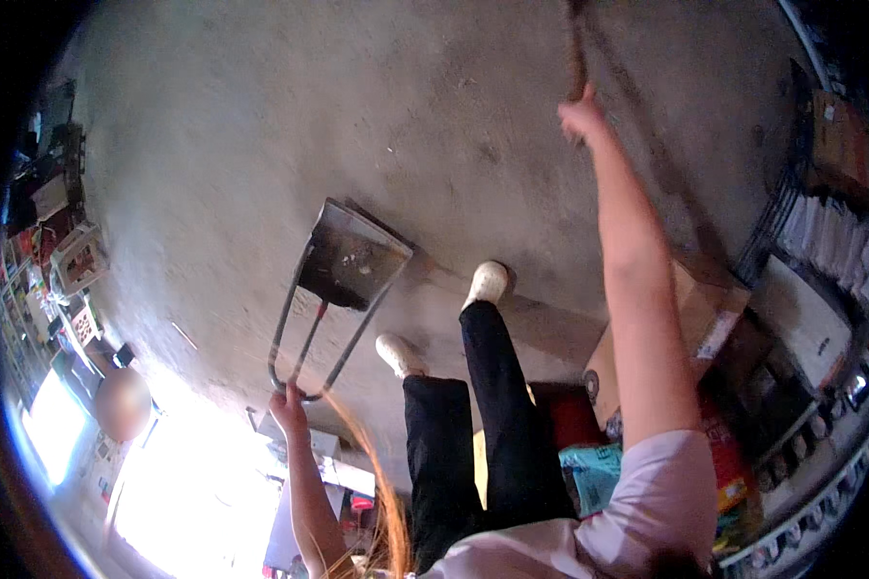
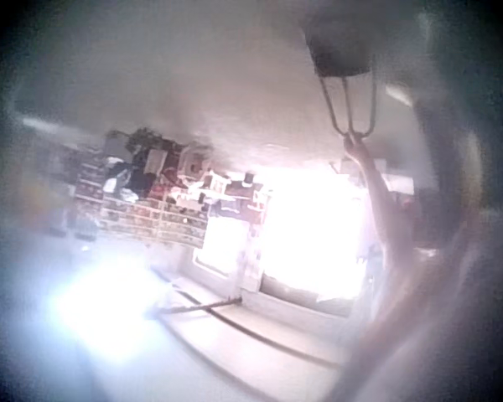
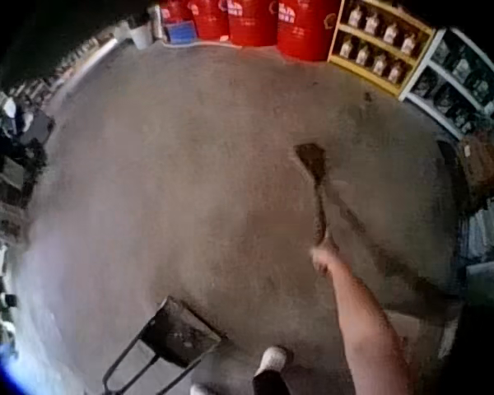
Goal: The person washes a wok in an outdoor sink, then moves indoors to sweep the floor with a broom and dustpan. They collect debris into the dustpan and continue sweeping around furniture and equipment.
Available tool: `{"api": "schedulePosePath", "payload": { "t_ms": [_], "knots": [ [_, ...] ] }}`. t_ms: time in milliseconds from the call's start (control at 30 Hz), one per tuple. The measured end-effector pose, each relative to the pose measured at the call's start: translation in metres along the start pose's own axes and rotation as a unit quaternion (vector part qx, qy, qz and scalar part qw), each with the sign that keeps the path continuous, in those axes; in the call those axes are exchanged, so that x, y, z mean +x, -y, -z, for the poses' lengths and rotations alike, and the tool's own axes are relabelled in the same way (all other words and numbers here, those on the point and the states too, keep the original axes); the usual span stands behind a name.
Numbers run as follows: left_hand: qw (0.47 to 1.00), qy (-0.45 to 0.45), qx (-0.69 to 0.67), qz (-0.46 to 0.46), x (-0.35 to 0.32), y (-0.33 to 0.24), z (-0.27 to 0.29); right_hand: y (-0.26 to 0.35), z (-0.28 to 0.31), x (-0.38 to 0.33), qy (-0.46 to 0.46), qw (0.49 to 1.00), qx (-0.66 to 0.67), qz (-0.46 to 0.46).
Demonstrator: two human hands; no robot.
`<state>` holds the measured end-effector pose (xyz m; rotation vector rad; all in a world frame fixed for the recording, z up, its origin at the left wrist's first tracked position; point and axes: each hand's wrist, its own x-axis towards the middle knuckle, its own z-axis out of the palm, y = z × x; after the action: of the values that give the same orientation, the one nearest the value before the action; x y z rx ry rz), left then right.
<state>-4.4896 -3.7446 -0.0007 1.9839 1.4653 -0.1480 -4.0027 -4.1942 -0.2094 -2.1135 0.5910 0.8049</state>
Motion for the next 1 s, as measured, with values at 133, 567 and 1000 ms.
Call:
{"api": "schedulePosePath", "payload": {
  "t_ms": [133,567,1000],
  "knots": [
    [0.996,0.078,-0.001,-0.033,0.027,-0.014,-0.019,-0.099,-0.069,-0.127,0.028,0.99,-0.14,0.008],
    [0.987,0.127,-0.009,-0.1,0.037,0.001,-0.021,-0.161,-0.13,-0.585,0.22,0.961,0.111,-0.127],
    [0.962,0.159,0.035,-0.22,0.069,0.028,-0.002,-0.318,-0.151,-0.526,-0.061,0.799,0.533,-0.272]
  ]
}}
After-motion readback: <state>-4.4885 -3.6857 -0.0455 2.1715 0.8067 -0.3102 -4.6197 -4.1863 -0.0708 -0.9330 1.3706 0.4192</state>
